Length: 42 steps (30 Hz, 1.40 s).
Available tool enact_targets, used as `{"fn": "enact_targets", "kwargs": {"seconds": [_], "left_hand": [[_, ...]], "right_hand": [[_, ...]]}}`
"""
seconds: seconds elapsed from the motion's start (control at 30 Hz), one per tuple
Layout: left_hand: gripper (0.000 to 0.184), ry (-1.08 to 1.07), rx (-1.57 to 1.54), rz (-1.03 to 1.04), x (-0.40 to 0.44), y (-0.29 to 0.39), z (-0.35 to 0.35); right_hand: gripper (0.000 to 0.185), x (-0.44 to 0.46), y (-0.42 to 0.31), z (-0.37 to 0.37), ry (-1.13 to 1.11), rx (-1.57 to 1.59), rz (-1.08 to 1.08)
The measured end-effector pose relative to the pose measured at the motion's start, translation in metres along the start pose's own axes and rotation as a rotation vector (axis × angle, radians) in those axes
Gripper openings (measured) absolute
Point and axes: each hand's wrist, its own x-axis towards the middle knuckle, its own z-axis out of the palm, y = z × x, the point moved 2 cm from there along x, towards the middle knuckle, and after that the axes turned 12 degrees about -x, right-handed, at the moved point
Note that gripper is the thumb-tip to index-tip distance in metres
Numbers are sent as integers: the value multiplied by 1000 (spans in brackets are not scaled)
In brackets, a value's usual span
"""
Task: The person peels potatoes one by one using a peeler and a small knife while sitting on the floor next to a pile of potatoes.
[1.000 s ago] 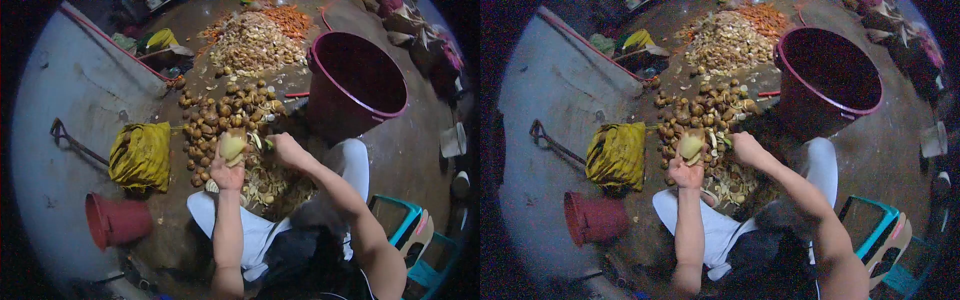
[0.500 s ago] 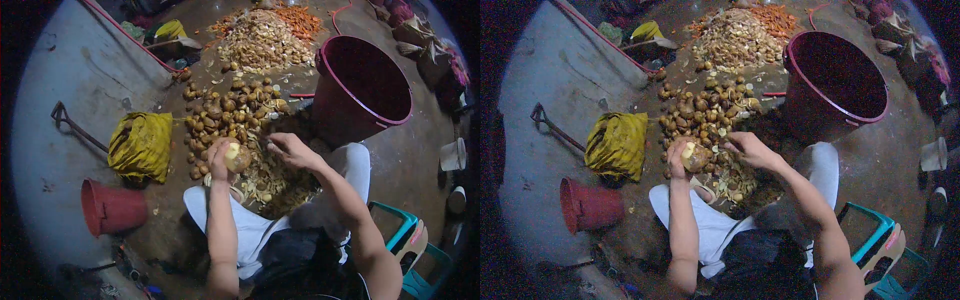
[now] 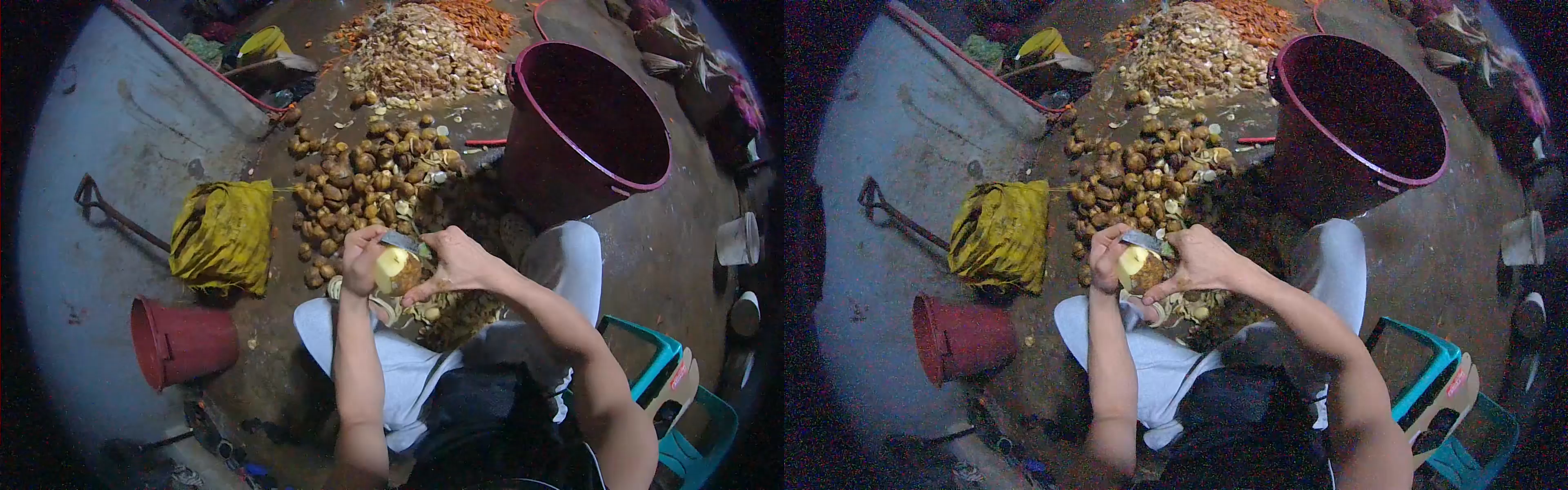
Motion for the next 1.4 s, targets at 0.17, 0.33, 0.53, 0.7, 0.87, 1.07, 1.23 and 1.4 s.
{"fn": "enact_targets", "kwargs": {"seconds": [0.17,0.33,0.53,0.7,0.87,1.07,1.23,1.4], "left_hand": [[23,44,133,47,1,0,0],[25,143,147,82,2,2,-1],[26,198,251,188,0,0,-1],[27,244,309,227,1,2,-2],[28,359,340,274,1,-4,-8],[27,485,335,319,2,-11,-10],[19,685,-56,137,6,-18,-10],[18,637,-121,128,2,-15,4]], "right_hand": [[81,-1,0,0,29,-58,22],[83,-1,1,4,22,-193,63],[85,0,1,7,55,-207,75],[85,2,4,11,92,-271,50],[81,5,5,13,169,-369,46],[70,7,8,26,259,-443,5],[63,11,5,26,267,-429,-59],[67,15,11,6,160,89,92]]}}
